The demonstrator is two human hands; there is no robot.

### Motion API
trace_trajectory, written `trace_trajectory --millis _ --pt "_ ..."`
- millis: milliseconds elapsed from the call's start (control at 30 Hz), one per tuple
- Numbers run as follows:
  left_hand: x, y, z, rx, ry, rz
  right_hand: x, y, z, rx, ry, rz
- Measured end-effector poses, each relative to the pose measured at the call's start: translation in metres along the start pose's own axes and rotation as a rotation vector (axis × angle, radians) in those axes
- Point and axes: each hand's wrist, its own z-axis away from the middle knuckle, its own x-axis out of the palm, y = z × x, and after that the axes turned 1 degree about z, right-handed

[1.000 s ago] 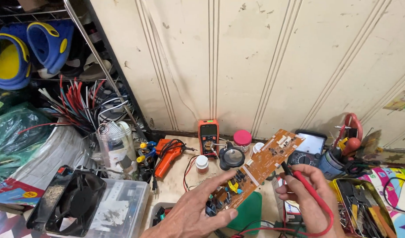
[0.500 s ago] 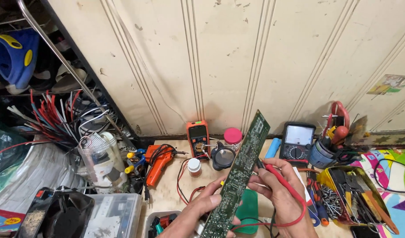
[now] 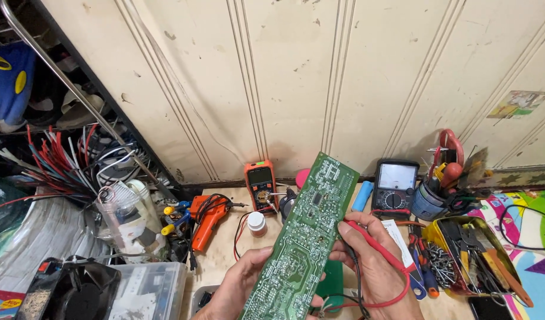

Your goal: Testing components on a printed circuit board using a multimeter and a desoldering pump to troubleshoot electronics.

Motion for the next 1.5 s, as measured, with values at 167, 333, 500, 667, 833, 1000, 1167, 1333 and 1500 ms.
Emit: trace_trajectory --millis 167,333,500,667,833,1000,1167,1333,1500 --pt "-0.017 0.001 -0.01 -0.028 -0.018 0.086 0.0 0.001 0.002 -0.014 -0.021 0.013" --pt "-0.029 0.0 -0.014 -0.098 -0.16 0.107 -0.002 0.008 -0.002 -0.087 0.004 0.018" --pt "-0.039 0.002 -0.023 0.209 0.241 -0.194 0.005 0.0 0.008 -0.073 0.0 0.06" --pt "-0.014 0.003 -0.021 0.109 0.011 -0.24 0.015 -0.002 0.017 -0.025 0.028 0.106" --pt "0.018 -0.001 -0.01 0.149 0.303 -0.45 0.009 0.013 0.009 -0.054 -0.026 0.219" --pt "0.03 -0.007 -0.008 0.19 0.451 -0.52 0.013 0.006 0.016 -0.028 0.006 0.236" --pt "0.039 -0.004 0.001 0.195 0.473 -0.554 0.011 0.013 0.011 -0.037 0.008 0.229" --pt "0.031 -0.006 -0.005 0.234 0.497 -0.57 0.017 0.008 0.022 -0.005 -0.022 0.229" --pt "0.009 -0.005 -0.014 0.432 0.53 -0.853 0.014 0.01 0.018 0.057 -0.082 0.105"
